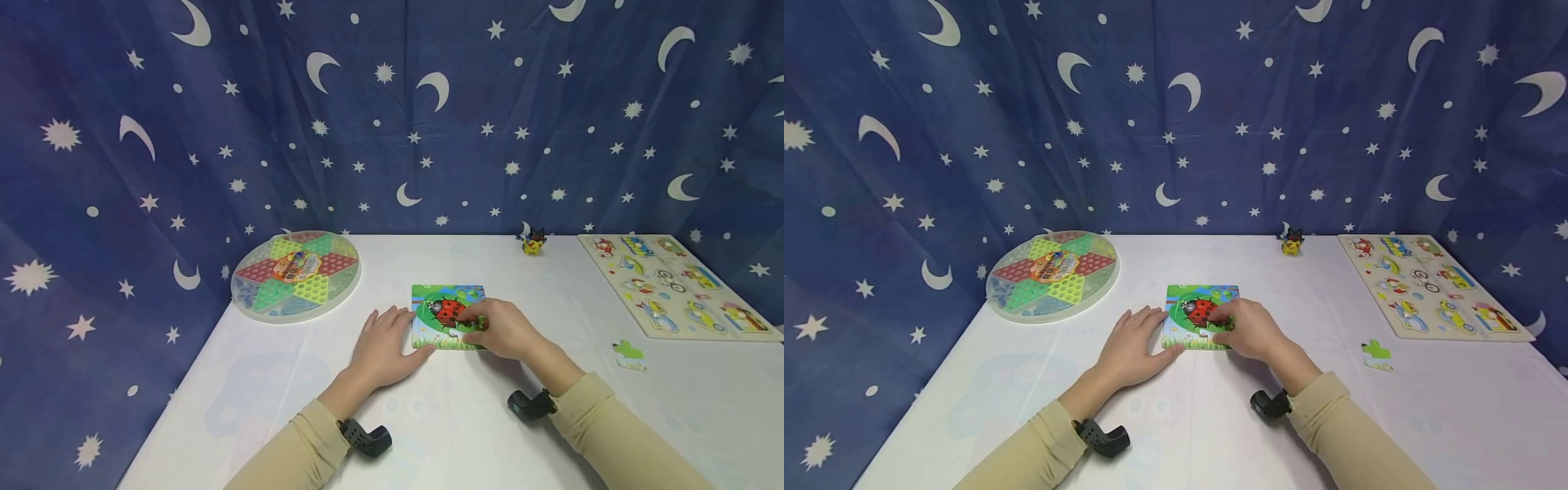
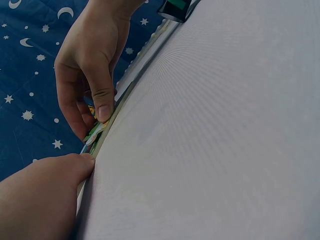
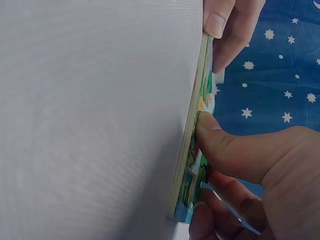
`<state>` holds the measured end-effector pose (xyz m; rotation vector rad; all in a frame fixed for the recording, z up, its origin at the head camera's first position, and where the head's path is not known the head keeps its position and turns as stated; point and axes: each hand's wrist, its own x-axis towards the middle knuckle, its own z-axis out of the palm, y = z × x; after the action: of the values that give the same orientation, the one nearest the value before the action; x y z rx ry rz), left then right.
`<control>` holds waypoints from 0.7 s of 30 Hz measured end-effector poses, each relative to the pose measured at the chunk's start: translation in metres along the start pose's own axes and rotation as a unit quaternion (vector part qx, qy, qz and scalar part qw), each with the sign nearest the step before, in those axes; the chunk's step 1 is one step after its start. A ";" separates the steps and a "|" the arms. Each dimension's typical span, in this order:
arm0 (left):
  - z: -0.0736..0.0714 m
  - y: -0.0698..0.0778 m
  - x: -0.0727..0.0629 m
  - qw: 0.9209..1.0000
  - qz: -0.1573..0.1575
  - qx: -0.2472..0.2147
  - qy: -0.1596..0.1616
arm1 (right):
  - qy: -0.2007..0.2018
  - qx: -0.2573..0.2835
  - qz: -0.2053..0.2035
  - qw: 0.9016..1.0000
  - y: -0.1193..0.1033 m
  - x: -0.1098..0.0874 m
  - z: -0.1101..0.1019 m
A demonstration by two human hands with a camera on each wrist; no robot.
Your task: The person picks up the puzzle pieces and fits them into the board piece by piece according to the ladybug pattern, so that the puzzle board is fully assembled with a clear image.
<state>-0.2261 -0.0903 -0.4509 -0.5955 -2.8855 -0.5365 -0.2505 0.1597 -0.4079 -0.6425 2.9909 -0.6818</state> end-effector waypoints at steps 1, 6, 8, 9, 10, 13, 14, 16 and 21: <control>0.000 0.000 0.000 1.000 0.001 0.000 0.001 | 0.001 0.000 -0.001 1.000 0.000 0.000 0.000; 0.000 0.000 0.000 1.000 0.002 -0.001 0.005 | 0.003 0.007 0.000 1.000 -0.002 0.000 0.001; 0.000 -0.001 0.000 1.000 0.002 -0.002 0.006 | 0.003 0.010 -0.001 1.000 -0.004 0.002 0.003; 0.000 -0.001 0.000 1.000 0.002 -0.002 0.006 | 0.003 0.012 -0.004 1.000 -0.005 0.002 0.004; 0.000 -0.001 0.000 1.000 0.002 -0.001 0.006 | 0.004 0.014 -0.006 1.000 -0.006 0.003 0.005; 0.001 -0.002 0.001 1.000 0.000 0.003 0.002 | 0.006 0.016 -0.014 1.000 -0.011 0.006 0.007; 0.002 -0.002 0.001 1.000 0.000 0.004 0.001 | 0.007 0.017 -0.018 1.000 -0.012 0.006 0.008; 0.001 -0.002 0.000 1.000 0.000 0.005 0.000 | 0.007 0.019 -0.021 1.000 -0.014 0.008 0.009; 0.000 -0.001 0.001 1.000 0.001 0.006 0.002 | 0.005 0.014 -0.024 1.000 -0.017 0.010 0.011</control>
<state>-0.2274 -0.0910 -0.4514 -0.5959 -2.8826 -0.5190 -0.2517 0.1370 -0.4095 -0.7142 2.9793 -0.7302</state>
